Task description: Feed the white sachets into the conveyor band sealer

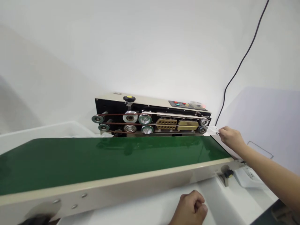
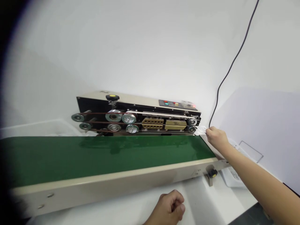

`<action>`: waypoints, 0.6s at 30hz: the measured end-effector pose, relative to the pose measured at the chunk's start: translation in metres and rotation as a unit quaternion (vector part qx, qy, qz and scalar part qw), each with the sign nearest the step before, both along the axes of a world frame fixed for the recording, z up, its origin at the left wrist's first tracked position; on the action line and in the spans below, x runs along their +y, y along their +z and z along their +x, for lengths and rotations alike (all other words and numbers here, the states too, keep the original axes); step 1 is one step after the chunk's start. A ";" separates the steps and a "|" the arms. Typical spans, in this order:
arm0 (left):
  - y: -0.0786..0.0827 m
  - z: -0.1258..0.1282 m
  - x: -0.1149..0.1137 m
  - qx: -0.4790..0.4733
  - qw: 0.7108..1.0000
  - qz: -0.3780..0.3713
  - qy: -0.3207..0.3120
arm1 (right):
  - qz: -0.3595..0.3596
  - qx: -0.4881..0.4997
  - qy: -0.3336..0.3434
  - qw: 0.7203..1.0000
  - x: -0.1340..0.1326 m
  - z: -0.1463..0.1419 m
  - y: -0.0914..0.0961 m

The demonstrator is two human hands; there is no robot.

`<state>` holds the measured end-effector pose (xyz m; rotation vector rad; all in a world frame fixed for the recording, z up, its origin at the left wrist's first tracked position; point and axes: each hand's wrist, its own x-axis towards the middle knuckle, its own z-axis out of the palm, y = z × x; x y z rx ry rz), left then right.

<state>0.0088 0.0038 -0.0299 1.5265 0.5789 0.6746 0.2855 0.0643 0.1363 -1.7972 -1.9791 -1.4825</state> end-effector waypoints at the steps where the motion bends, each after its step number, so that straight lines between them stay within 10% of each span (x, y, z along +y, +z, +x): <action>1: 0.001 0.000 0.000 -0.002 1.000 -0.005 0.001 | -0.009 0.003 -0.007 1.000 0.001 -0.002 0.000; 18: 0.020 -0.002 -0.005 0.025 0.999 -0.028 0.009 | -0.110 0.006 0.022 0.994 0.014 -0.025 -0.001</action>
